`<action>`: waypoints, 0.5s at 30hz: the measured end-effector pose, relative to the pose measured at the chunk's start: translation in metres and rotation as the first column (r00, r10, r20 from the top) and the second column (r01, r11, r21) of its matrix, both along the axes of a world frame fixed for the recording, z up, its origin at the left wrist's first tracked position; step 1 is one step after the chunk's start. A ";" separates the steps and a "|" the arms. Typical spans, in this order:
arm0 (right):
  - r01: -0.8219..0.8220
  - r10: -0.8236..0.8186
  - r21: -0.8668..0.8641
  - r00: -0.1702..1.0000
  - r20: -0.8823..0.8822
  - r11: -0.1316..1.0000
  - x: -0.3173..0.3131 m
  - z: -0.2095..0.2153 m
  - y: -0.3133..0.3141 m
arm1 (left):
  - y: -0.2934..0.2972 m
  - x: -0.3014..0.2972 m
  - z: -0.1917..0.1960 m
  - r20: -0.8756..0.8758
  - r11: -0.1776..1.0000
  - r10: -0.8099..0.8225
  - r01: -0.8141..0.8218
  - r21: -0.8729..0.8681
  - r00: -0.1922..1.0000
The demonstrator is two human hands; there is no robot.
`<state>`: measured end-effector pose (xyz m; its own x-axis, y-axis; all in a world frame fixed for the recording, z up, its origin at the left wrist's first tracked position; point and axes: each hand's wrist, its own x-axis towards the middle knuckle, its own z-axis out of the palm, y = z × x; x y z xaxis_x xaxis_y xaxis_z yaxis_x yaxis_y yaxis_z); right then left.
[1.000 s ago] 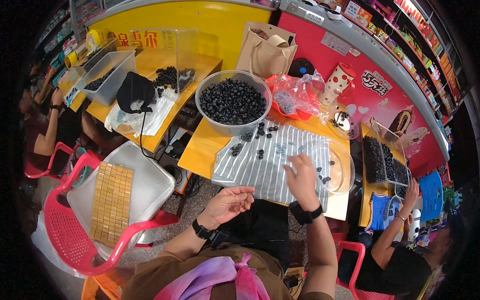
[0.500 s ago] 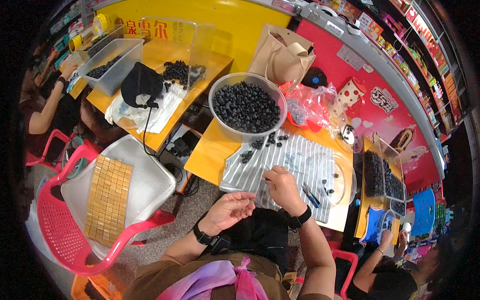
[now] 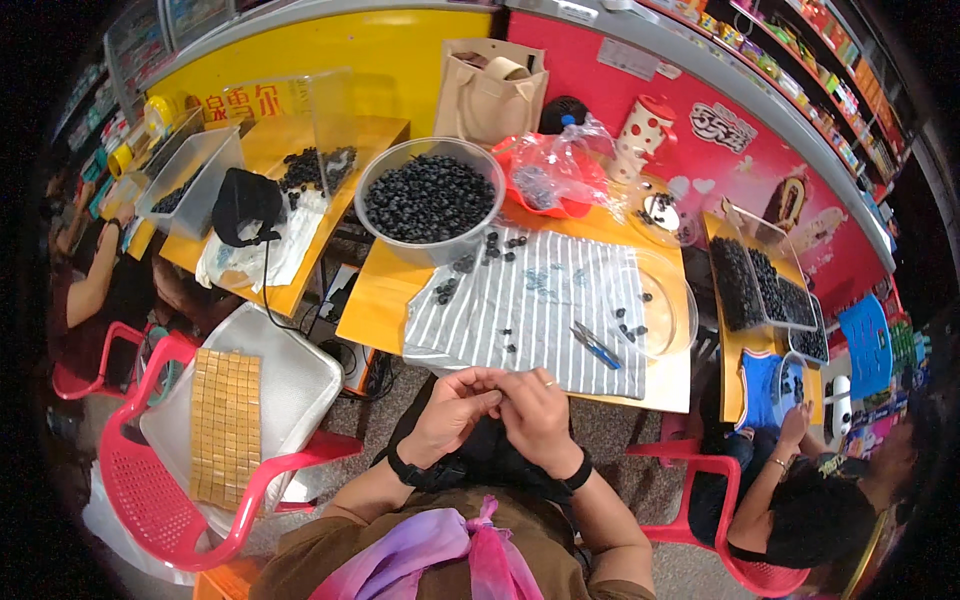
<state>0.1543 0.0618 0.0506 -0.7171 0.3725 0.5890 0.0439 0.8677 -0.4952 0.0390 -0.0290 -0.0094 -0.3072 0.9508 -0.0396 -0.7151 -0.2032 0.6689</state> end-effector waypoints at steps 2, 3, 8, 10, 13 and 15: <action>0.025 -0.025 0.099 1.000 0.003 0.995 0.007 -0.002 -0.008 | 0.001 0.006 -0.003 -0.023 1.000 -0.008 0.008 -0.015 1.000; 0.038 -0.038 0.096 0.999 -0.003 0.995 0.011 -0.002 -0.007 | 0.000 0.008 -0.005 -0.040 1.000 0.001 -0.002 -0.026 0.999; 0.167 -0.182 -0.160 0.980 -0.078 0.973 0.015 -0.012 0.034 | 0.000 -0.001 -0.003 0.045 0.998 -0.060 0.060 -0.004 0.997; 0.221 -0.235 -0.194 0.971 -0.050 0.956 0.009 -0.020 0.058 | -0.002 -0.001 0.001 0.088 0.997 -0.075 0.076 0.000 0.993; 0.357 -0.330 -0.164 0.929 0.169 0.920 0.000 -0.028 0.074 | -0.002 -0.001 0.004 0.171 0.994 -0.112 0.111 0.019 0.979; 0.381 -0.366 -0.006 0.894 0.258 0.925 -0.007 -0.029 0.073 | -0.005 -0.003 0.003 0.208 0.992 -0.124 0.122 0.022 0.970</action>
<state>0.1472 0.1349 0.0217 -0.6385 0.6682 0.3820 0.4863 0.7349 -0.4727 0.0363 -0.0336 -0.0069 -0.1739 0.9814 -0.0818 -0.8584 -0.1104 0.5009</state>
